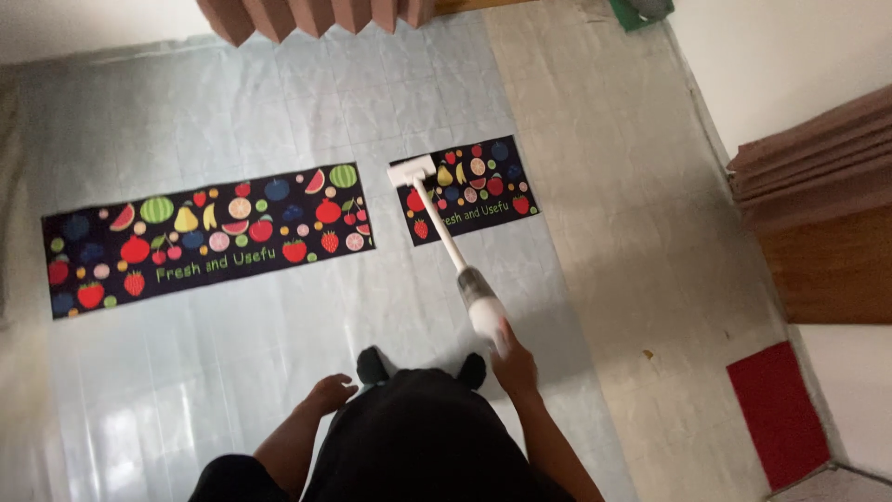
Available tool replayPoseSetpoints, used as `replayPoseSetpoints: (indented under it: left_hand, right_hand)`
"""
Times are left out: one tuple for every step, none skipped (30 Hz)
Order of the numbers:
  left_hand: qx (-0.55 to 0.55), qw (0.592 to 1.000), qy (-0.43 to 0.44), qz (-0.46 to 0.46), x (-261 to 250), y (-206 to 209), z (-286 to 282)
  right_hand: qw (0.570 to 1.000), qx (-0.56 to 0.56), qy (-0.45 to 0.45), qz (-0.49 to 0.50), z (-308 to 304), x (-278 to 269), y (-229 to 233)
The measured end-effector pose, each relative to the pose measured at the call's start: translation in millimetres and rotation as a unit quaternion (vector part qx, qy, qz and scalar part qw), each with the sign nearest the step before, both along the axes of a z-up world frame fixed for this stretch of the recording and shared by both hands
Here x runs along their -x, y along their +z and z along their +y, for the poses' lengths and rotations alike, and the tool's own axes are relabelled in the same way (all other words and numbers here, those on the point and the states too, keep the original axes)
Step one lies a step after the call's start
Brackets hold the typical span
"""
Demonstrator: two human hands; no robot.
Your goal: The person vacuums floor mats on the floor using a handheld vacuum cleaner.
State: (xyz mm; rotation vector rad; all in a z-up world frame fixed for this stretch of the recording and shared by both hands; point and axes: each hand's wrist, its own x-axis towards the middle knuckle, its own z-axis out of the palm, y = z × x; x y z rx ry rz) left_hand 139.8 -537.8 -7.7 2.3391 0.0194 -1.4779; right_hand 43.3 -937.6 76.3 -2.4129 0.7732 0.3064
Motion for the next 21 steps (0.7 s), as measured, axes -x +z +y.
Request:
replayPoseSetpoints:
  left_hand:
    - [0.009, 0.999, -0.035, -0.025, -14, -7, 4]
    - [0.018, 0.996, -0.068, -0.046, -18, -14, 10]
    - [0.027, 0.992, -0.101, -0.066, -20, -19, 18]
    - [0.015, 0.996, -0.069, -0.054, -23, -19, 25]
    - [0.002, 0.998, -0.036, -0.041, -28, -17, 32]
    - [-0.009, 0.999, -0.002, -0.036, -41, -15, 38]
    - [-0.011, 0.999, 0.0, -0.031, -53, -12, 43]
    - [-0.015, 1.0, 0.004, -0.025, -59, -9, 48]
    - [-0.019, 1.0, 0.007, -0.018, -64, -7, 52]
    - [-0.022, 1.0, -0.002, -0.021, -68, -5, 59]
    - [-0.025, 0.999, -0.01, -0.025, -73, -3, 64]
    - [-0.026, 0.999, -0.02, -0.03, -79, -1, 67]
    - [-0.029, 0.999, -0.023, -0.026, -82, 2, 71]
    - [-0.031, 0.999, -0.023, -0.026, -87, 4, 74]
    - [-0.032, 0.999, -0.023, -0.026, -92, 4, 74]
    - [-0.031, 0.999, -0.013, -0.032, -93, 5, 74]
    - [-0.03, 0.999, -0.003, -0.038, -95, 5, 72]
    - [-0.03, 0.999, 0.007, -0.042, -91, 4, 72]
    - [-0.034, 0.998, 0.002, -0.045, -87, 4, 71]
    - [-0.036, 0.998, -0.003, -0.05, -89, 2, 65]
    - [-0.039, 0.998, -0.008, -0.055, -89, 0, 59]
  right_hand:
    - [1.0, 0.009, 0.008, 0.006, 1, 8, -1]
    - [0.999, 0.013, 0.017, -0.048, 3, 31, 0]
    - [0.994, 0.018, 0.025, -0.103, 6, 58, 2]
    - [1.0, 0.003, -0.017, -0.013, 11, 82, 4]
    - [0.995, -0.013, -0.058, 0.078, 17, 108, 11]
    - [0.991, -0.017, -0.081, 0.109, 24, 124, 15]
    - [0.991, -0.011, -0.089, 0.1, 33, 136, 18]
    - [0.989, -0.01, -0.1, 0.108, 42, 151, 23]
    - [0.988, -0.009, -0.107, 0.108, 51, 160, 25]
    - [0.988, -0.007, -0.114, 0.107, 60, 165, 27]
    - [0.987, -0.005, -0.12, 0.104, 68, 166, 27]
    - [0.987, -0.003, -0.125, 0.098, 73, 163, 28]
    - [0.988, -0.001, -0.127, 0.092, 75, 157, 28]
    - [0.989, 0.004, -0.123, 0.08, 74, 145, 25]
    - [0.991, 0.009, -0.119, 0.066, 72, 132, 23]
    - [0.992, 0.013, -0.112, 0.057, 70, 119, 20]
    - [0.994, 0.018, -0.103, 0.045, 67, 104, 15]
    - [0.995, 0.023, -0.093, 0.032, 64, 89, 11]
    - [0.996, 0.026, -0.086, 0.021, 63, 74, 6]
    - [0.996, 0.031, -0.08, 0.006, 56, 51, 2]
    - [0.997, 0.035, -0.072, -0.01, 48, 32, 0]
